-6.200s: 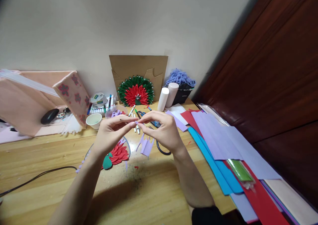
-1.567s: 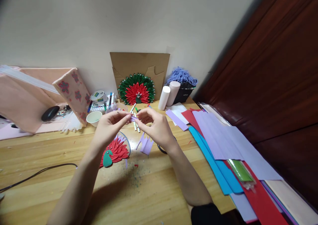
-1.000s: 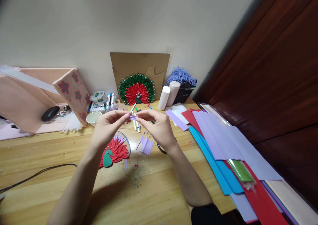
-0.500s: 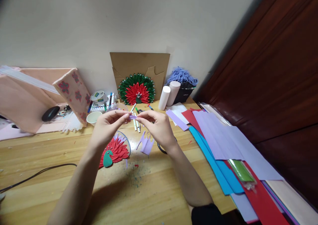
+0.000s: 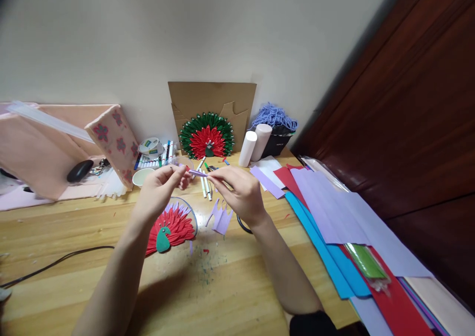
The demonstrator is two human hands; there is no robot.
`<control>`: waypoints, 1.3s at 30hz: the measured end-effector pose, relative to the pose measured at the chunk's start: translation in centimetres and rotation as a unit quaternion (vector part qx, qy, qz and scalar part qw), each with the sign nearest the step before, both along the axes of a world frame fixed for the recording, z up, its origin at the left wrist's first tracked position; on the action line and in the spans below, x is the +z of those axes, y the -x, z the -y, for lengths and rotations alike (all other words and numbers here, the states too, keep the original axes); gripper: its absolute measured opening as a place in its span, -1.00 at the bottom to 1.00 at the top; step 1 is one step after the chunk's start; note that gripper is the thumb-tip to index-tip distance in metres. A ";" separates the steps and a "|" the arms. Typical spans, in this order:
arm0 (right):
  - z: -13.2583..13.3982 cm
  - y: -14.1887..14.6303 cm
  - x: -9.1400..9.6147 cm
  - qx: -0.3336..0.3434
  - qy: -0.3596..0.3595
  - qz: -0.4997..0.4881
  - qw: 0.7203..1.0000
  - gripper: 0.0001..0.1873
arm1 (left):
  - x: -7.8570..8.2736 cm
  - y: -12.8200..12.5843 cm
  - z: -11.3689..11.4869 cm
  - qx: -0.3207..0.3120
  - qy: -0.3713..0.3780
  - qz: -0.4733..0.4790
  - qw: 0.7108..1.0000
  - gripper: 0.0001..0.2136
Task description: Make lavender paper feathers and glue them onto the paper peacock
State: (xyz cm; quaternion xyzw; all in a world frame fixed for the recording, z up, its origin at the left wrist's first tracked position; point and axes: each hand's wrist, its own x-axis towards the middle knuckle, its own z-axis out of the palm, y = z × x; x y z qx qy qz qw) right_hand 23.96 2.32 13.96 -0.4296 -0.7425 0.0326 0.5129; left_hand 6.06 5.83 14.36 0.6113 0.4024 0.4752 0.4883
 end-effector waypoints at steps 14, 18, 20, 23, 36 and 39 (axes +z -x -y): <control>-0.6 -1.3 -2.7 0.037 -0.082 0.138 0.986 -0.69 | 0.0 0.1 0.3 -0.068 0.040 -0.052 0.996 -0.66; -0.7 -0.6 -2.2 0.039 -0.090 0.085 0.992 -0.73 | 0.1 0.2 0.3 -0.069 0.020 -0.040 0.997 -0.71; -0.7 0.0 -1.7 0.024 -0.049 0.018 0.998 -0.78 | 0.1 0.2 0.3 -0.068 0.009 -0.033 0.997 -0.72; -0.8 0.6 -1.2 0.024 0.082 -0.112 0.990 -0.82 | 0.0 0.2 0.4 -0.060 -0.012 -0.043 0.997 -0.74; -0.8 3.1 -2.1 0.145 0.289 -0.260 0.910 -0.78 | -1.3 1.7 2.5 0.006 -0.073 -0.105 0.992 -0.78; -0.1 5.1 -2.8 0.184 0.297 -0.261 0.900 -0.77 | -2.2 3.7 3.7 0.026 -0.053 -0.100 0.993 -0.76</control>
